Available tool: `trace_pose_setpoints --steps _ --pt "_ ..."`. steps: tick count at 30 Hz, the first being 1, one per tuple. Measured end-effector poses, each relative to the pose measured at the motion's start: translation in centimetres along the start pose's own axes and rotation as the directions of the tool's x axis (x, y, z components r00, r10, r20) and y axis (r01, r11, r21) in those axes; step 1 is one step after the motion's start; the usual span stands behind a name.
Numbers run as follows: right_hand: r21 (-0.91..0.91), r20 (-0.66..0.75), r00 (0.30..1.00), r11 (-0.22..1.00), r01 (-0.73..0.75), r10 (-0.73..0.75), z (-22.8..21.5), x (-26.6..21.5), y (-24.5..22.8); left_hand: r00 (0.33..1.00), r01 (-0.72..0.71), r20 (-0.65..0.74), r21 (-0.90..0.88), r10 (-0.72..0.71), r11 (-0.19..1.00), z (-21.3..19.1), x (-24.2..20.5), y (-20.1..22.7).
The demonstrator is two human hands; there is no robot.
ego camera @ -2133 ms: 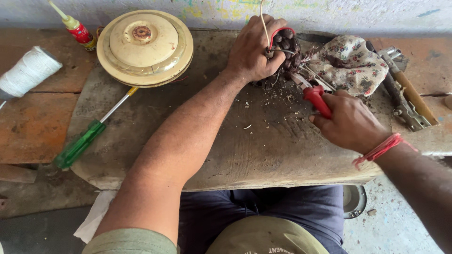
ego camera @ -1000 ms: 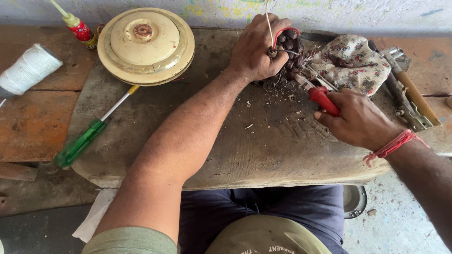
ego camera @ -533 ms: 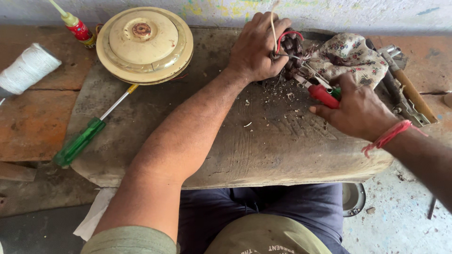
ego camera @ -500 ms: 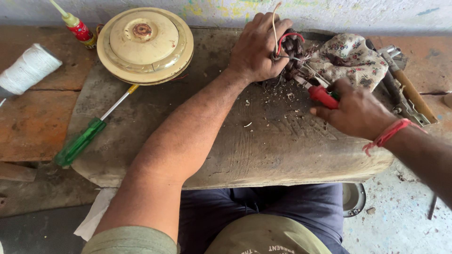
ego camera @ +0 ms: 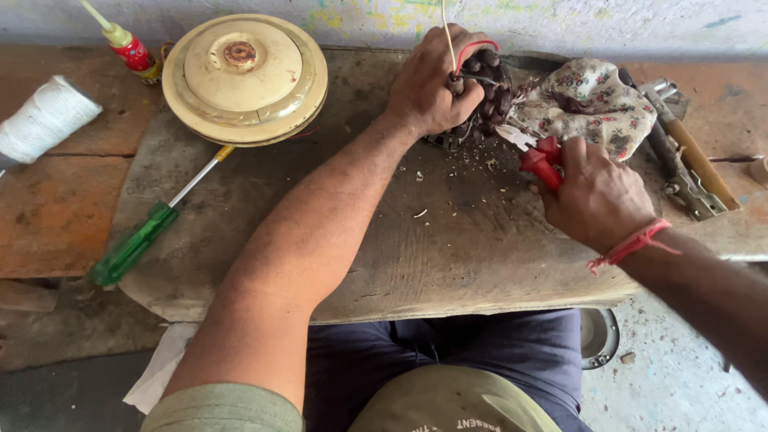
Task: The person uses pliers and a screwdriver to strip insulation and adjust wires on a dark cylindrical electrical component. They repeatedly cut and pull at the wires while holding the component steady on a wooden workbench.
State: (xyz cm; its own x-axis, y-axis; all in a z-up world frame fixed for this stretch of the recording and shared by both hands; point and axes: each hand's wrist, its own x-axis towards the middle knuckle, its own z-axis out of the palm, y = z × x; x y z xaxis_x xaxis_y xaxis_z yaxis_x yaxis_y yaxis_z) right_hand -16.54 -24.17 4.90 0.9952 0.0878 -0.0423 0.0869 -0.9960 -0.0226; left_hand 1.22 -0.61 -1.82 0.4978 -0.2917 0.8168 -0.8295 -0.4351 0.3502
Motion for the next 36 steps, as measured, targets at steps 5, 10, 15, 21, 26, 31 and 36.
trace_pose_setpoints --steps 5,10,15,21,26,31,36 --pt "-0.134 -0.299 0.930 0.975 0.179 -0.212 0.0 -1.3 -0.9 0.998 0.018 0.053 0.003 -0.018 1.000 -0.7 0.5 0.6" --pt "-0.045 -0.467 0.844 0.960 0.275 -0.263 0.7 -2.4 0.0 0.992 0.097 0.077 0.022 -0.098 0.995 -0.7 0.4 0.7" --pt "0.323 -0.313 0.950 0.941 0.097 0.009 0.7 -2.5 2.5 0.990 0.131 0.053 -0.006 -0.130 0.991 -0.3 0.3 -0.1" --pt "0.587 -0.114 0.976 0.805 -0.085 0.185 -2.7 0.2 2.0 0.963 0.244 0.104 0.061 -0.249 0.968 0.3 0.4 -1.4" --pt "0.767 -0.014 0.956 0.616 -0.178 0.294 -4.7 3.0 0.4 0.949 0.284 0.131 0.034 -0.286 0.958 0.7 0.2 -2.0" --pt "0.725 0.178 0.973 0.649 -0.232 0.149 -3.9 4.5 2.4 0.919 0.355 0.174 0.025 -0.353 0.935 0.6 0.3 -2.2" --pt "0.385 0.214 0.977 0.919 -0.086 0.002 -3.1 5.9 6.2 0.931 0.335 0.155 0.007 -0.332 0.942 0.8 0.6 -2.2"
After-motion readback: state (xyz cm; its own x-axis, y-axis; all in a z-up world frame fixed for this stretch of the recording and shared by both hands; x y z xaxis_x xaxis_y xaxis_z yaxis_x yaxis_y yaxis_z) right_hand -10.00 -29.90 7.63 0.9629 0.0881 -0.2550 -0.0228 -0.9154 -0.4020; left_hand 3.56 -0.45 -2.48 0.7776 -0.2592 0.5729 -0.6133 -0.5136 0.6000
